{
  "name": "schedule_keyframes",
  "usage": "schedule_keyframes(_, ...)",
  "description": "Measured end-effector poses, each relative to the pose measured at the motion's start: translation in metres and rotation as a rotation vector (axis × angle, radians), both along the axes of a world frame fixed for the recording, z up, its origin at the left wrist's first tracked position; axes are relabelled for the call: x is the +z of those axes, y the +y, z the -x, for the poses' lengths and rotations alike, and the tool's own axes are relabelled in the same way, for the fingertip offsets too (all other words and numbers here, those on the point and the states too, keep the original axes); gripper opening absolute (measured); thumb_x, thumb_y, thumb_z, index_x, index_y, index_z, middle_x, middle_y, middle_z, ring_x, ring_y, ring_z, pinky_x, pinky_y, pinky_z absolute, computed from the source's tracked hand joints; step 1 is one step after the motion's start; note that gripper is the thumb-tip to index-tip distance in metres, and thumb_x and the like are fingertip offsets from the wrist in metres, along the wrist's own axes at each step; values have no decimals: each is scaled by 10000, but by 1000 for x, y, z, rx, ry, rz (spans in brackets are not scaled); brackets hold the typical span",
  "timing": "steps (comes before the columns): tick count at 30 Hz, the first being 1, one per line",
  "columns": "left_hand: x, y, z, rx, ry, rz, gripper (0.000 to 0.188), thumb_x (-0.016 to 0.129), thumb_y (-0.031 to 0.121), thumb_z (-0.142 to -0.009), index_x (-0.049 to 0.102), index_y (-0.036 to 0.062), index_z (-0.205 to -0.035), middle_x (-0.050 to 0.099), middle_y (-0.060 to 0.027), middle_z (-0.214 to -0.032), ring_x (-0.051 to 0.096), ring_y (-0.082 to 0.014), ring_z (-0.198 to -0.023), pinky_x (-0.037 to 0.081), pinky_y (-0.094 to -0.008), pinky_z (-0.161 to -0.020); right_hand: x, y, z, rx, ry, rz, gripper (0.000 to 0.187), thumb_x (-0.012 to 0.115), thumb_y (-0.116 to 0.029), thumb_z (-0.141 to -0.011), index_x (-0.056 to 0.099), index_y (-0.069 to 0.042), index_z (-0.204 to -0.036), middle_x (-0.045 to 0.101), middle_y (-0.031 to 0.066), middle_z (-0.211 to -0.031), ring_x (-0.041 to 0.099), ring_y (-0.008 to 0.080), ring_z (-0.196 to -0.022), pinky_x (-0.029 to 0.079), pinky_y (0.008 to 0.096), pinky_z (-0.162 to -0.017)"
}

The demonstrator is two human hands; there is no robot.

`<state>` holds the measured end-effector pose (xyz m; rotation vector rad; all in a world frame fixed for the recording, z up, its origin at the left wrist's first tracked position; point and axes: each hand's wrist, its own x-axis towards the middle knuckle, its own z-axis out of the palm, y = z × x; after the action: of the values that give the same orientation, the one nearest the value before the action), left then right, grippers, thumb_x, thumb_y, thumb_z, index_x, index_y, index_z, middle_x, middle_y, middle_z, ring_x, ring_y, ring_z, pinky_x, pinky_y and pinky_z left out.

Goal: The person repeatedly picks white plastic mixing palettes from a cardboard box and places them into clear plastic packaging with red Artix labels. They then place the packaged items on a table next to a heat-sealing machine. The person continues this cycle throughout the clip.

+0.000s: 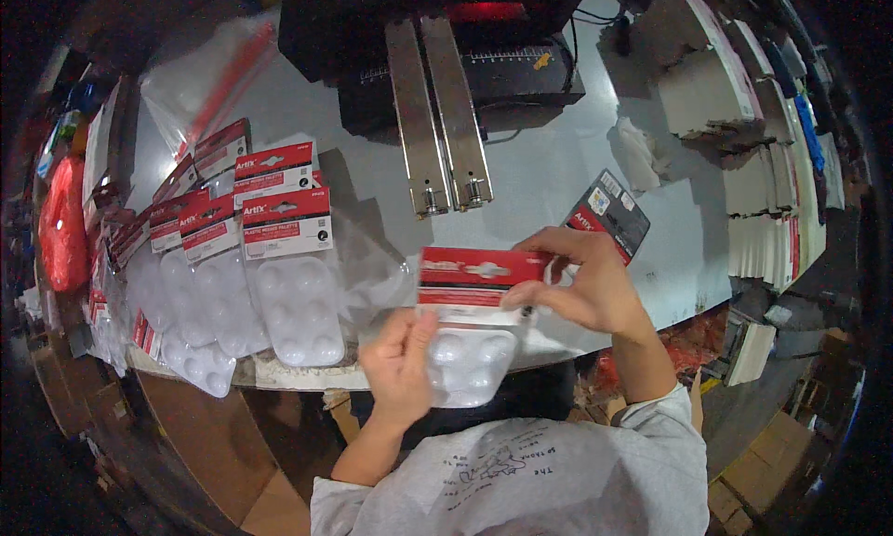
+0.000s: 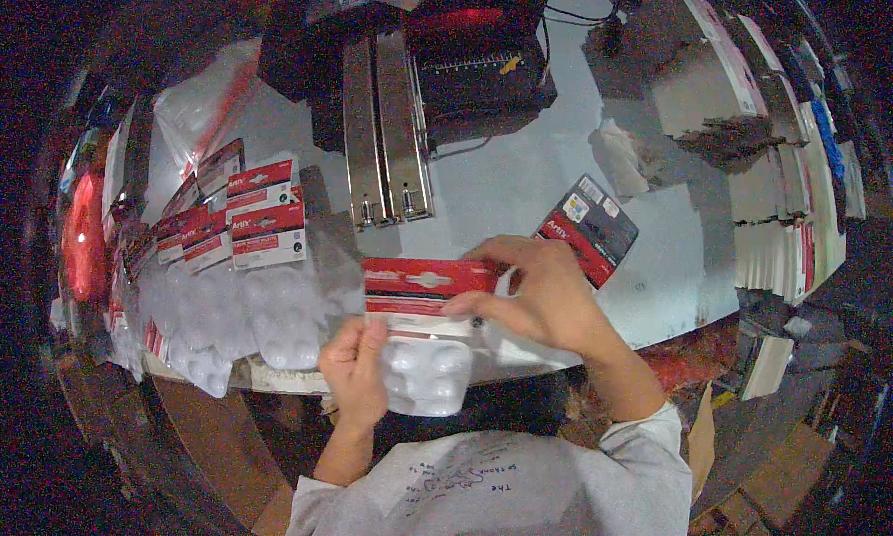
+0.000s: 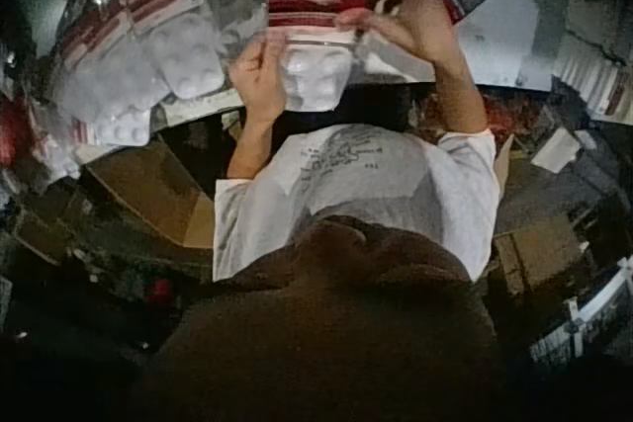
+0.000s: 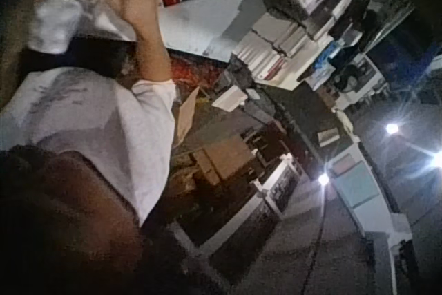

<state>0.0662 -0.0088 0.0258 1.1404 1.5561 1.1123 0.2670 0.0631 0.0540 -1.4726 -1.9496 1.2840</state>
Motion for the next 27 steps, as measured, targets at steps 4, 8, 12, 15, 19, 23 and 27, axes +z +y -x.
schedule_keyframes(4, -9, 5, 6, 74, -100, -1, 234, 546, 179, -899, 590, -19, -783, 524, 21, -646, 397, -41, -612, 320, -195, -536, -11, -9, -10, -57, 230, 399, 275, 675, -252, -790, 669, 19, -834, 656, 87, -723, 613, 126, -622, 479, 250, -566)
schedule_keyframes(8, -8, 5, 5, 120, -184, 49, 233, 522, 169, -912, 582, -23, -793, 522, 13, -680, 401, -43, -656, 328, -193, -568, -14, -21, -8, -116, 376, 576, 177, 623, -146, -828, 653, 25, -862, 654, 68, -755, 605, 112, -627, 476, 230, -566)
schedule_keyframes(12, -6, 12, 1, 126, -143, -6, 249, 465, 182, -937, 556, -15, -814, 515, 13, -694, 399, -51, -653, 354, -206, -584, -18, -22, 4, -215, 529, 647, 152, 619, -122, -825, 632, 29, -836, 631, 63, -725, 579, 108, -595, 463, 234, -545)
schedule_keyframes(15, -10, 22, -3, 166, -75, -19, 270, 432, 200, -950, 532, -7, -809, 504, -1, -687, 406, -57, -655, 377, -210, -608, -29, -16, 13, -364, 711, 549, 102, 594, -52, -815, 603, 28, -753, 577, 61, -627, 527, 109, -512, 418, 222, -482)
schedule_keyframes(19, -14, 24, -4, 149, -40, 10, 293, 416, 214, -956, 507, -3, -780, 479, -23, -659, 412, -63, -657, 397, -216, -631, -37, -20, 15, -426, 661, 580, 118, 616, -95, -818, 616, 15, -775, 589, 51, -663, 535, 105, -553, 430, 233, -515)
schedule_keyframes(23, -15, 22, -4, 172, -41, 13, 305, 413, 217, -957, 494, -2, -760, 449, -15, -642, 390, -71, -637, 401, -223, -615, -38, -21, 16, -436, 713, 547, 117, 610, -91, -818, 612, 19, -779, 580, 54, -646, 524, 108, -535, 418, 228, -499)
schedule_keyframes(27, -20, 35, -3, 184, -13, -35, 295, 425, 215, -950, 497, -2, -764, 457, -19, -639, 408, -75, -624, 404, -222, -607, -40, -12, 19, -492, 737, 520, 110, 597, -84, -818, 603, 19, -780, 562, 54, -620, 511, 115, -511, 401, 224, -474)
